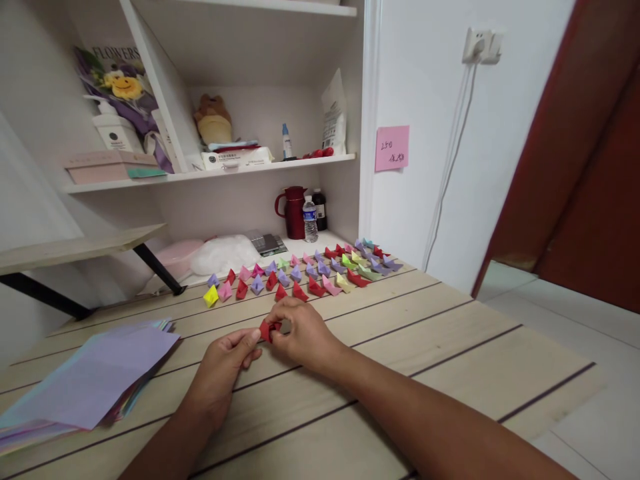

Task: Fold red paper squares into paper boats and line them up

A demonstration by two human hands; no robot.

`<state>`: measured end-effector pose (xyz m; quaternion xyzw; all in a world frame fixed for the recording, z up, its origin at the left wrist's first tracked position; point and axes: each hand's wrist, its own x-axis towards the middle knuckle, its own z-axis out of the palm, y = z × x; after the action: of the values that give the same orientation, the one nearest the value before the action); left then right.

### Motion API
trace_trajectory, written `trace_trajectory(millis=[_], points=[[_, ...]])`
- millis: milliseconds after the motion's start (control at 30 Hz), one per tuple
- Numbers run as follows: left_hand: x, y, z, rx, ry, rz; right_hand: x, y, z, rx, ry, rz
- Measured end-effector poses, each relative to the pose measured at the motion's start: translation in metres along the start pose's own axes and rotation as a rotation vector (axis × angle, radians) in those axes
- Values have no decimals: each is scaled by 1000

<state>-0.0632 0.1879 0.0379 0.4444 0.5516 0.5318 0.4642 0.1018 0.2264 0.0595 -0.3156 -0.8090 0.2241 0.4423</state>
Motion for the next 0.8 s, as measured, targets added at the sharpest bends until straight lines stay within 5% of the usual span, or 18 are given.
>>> trace_trajectory(millis=[600, 800], points=[[2, -3, 3, 129, 5, 59, -1, 7, 0, -180, -14, 13], [8, -6, 4, 261, 214, 312, -2, 15, 3, -266, -25, 23]])
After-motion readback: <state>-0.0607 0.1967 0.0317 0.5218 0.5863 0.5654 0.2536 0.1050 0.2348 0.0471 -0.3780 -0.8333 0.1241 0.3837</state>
